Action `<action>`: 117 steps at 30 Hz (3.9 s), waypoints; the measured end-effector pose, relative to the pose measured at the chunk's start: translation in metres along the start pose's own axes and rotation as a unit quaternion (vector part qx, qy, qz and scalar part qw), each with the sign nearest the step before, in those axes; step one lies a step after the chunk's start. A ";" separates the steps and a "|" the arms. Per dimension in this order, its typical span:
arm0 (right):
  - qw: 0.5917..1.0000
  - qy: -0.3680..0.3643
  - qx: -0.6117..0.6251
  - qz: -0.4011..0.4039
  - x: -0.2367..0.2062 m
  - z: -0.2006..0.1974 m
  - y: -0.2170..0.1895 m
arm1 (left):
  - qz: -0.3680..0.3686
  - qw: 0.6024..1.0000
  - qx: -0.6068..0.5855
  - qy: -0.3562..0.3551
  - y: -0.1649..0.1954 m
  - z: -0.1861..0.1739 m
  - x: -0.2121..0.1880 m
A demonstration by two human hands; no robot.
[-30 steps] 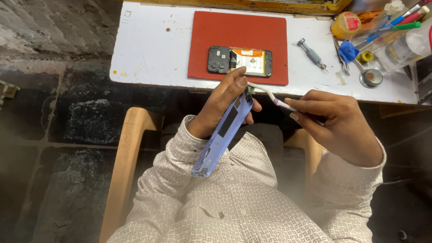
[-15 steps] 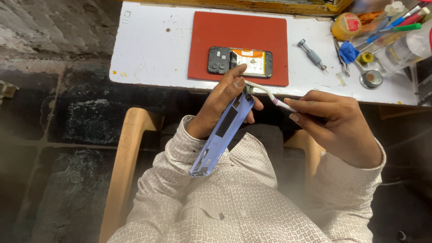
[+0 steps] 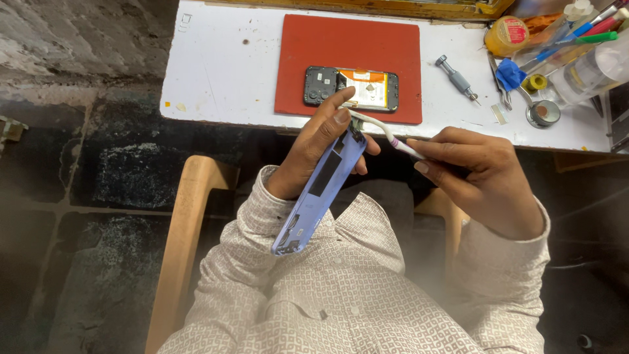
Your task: The person holds a disassembled smartphone back cover and scrubs its inner edges with a toothbrush. They then set the cover on the mat, pick up the phone body, pry along its edge by hand, and finally use a screwdriver on the phone body.
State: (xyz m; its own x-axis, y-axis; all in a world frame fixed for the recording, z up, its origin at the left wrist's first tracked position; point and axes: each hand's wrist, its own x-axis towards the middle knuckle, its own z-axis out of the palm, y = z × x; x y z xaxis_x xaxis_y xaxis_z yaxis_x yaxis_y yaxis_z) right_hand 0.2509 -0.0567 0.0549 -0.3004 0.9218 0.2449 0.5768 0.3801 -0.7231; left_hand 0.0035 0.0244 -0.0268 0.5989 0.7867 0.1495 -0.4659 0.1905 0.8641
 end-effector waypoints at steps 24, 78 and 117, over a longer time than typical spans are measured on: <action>0.999 -0.036 -0.011 -0.010 0.002 -0.006 -0.001 | -0.003 1.000 0.019 0.007 0.003 0.006 -0.002; 0.998 0.025 0.011 0.051 0.000 -0.016 0.002 | 0.071 0.996 0.026 -0.052 -0.004 -0.009 0.004; 0.983 0.050 -0.122 -0.128 -0.018 -0.002 -0.028 | 0.237 0.965 0.087 -0.075 0.007 -0.008 -0.005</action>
State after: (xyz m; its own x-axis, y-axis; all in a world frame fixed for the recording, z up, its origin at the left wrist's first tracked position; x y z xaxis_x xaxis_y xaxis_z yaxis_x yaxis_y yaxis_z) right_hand 0.2413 -0.0843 0.0721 -0.3906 0.7924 0.4686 0.6614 0.5956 -0.4559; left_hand -0.0083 0.0262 -0.0252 0.4389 0.6651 0.6042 -0.6016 -0.2820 0.7474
